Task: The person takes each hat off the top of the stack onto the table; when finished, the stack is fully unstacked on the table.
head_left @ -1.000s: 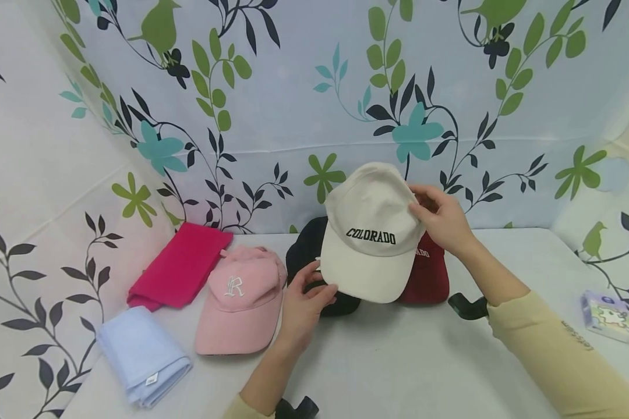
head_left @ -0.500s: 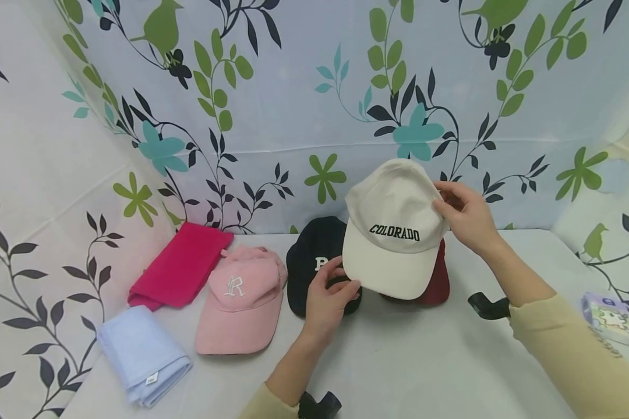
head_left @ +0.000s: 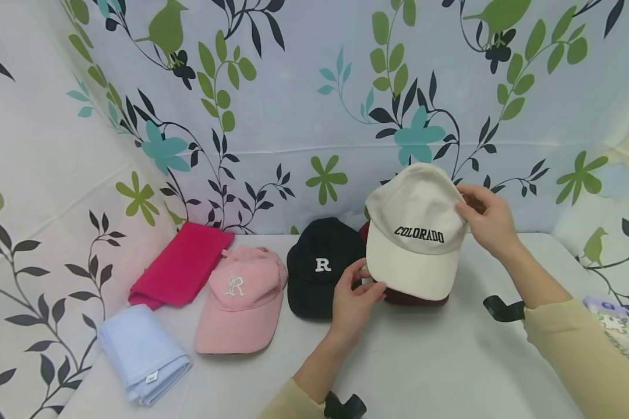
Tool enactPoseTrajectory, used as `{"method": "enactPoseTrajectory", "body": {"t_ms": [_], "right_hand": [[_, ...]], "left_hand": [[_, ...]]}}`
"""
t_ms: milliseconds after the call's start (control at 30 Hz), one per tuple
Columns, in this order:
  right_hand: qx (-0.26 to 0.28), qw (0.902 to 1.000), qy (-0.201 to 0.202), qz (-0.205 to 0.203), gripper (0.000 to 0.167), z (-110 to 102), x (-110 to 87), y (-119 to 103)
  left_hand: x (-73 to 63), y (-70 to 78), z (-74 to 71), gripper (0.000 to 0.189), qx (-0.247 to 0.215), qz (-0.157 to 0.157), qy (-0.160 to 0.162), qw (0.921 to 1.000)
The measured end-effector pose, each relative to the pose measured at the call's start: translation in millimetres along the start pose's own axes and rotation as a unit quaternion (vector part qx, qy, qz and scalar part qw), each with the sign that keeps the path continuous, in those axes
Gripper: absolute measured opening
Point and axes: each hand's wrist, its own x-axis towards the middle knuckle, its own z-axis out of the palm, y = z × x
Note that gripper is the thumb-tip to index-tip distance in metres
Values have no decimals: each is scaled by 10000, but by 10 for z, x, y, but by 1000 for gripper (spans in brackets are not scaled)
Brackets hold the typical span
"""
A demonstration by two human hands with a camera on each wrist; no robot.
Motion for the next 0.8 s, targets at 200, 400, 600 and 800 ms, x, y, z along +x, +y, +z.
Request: {"method": "enactPoseTrajectory", "body": {"t_ms": [200,400,600,800], "right_hand": [[-122,9998,125,7,33,-74,-7,99],[-160,9997,135,80,33,-158,-21,173],[-235,9993,165,246,33,-240,-27,219],[-378,9980,125,495,36,-304,-21,293]], "left_hand": [[7,-73,133,57,-21,-66,14,10000],[21,-118,226,56,-48,-114,-156,9998],[39,-156,332,56,-493,-342,-230,9979],[38,-176,451,52,-582,-561,-242,9964]]}}
